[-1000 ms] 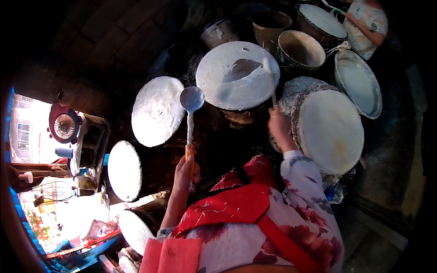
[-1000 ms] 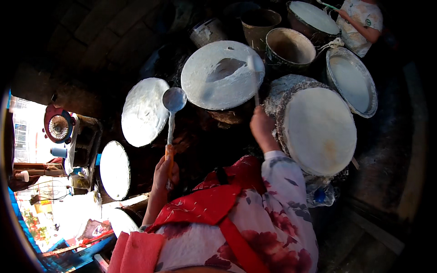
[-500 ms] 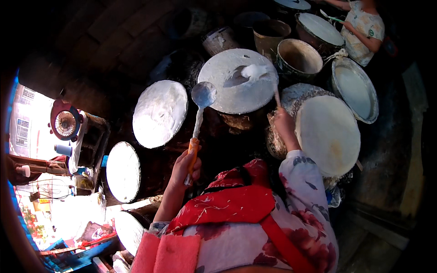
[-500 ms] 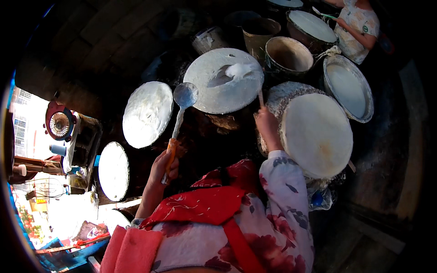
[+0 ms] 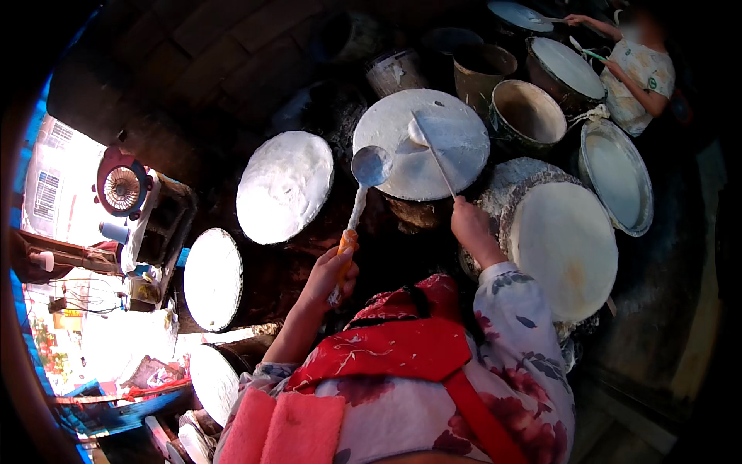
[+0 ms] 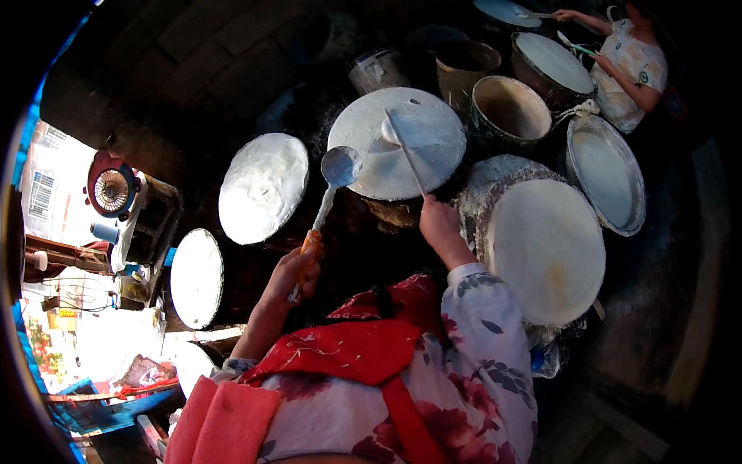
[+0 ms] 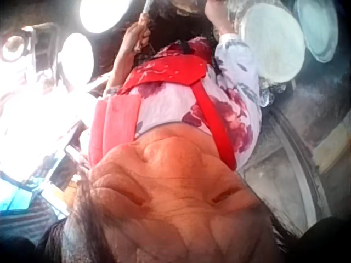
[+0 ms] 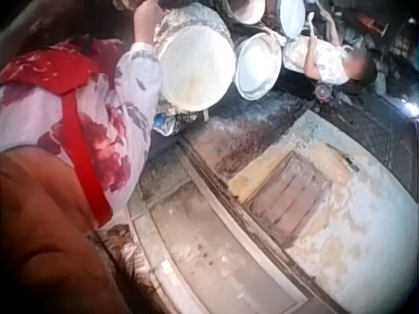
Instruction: The person pours batter onto hot griddles, spreads it evenly with a wooden tool, and flips the cooked cakes. They repeat this process across multiple griddles, removing finished cakes and placing them on a stack.
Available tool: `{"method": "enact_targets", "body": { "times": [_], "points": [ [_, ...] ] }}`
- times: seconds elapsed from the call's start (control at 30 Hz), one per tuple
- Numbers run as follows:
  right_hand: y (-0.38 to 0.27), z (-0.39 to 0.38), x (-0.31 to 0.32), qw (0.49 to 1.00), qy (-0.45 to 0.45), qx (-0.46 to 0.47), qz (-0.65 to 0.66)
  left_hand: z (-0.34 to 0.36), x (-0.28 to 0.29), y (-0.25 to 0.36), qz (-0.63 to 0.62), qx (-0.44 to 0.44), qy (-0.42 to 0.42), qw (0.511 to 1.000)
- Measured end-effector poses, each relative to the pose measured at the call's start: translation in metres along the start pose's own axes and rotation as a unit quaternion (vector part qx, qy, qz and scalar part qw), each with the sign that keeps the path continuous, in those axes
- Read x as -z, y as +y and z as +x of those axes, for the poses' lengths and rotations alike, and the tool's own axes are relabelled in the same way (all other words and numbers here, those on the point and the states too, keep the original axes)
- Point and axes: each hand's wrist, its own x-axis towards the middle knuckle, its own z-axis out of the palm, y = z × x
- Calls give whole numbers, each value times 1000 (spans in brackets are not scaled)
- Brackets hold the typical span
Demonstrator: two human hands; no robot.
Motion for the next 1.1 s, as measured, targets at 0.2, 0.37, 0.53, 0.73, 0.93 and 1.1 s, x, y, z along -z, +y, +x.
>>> {"method": "enact_targets", "body": {
  "times": [0.2,0.37,0.53,0.73,0.93,1.1],
  "points": [
    [56,46,11,999,30,10,33,3,-5,-1,36,-10,39,999],
    [42,13,32,993,-32,109,34,1,-5,-2,33,2,63,997],
    [62,30,29,996,-6,83,43,10,-12,3,71,-4,93,993],
    [57,-12,24,996,-2,44,80,37,-9,11,155,-26,101,982],
    [-12,-68,-34,988,0,-30,155,62,-15,13,186,-41,100,977],
    [-63,-24,-48,988,2,9,155,69,-10,8,122,-41,102,986]
  ]
}}
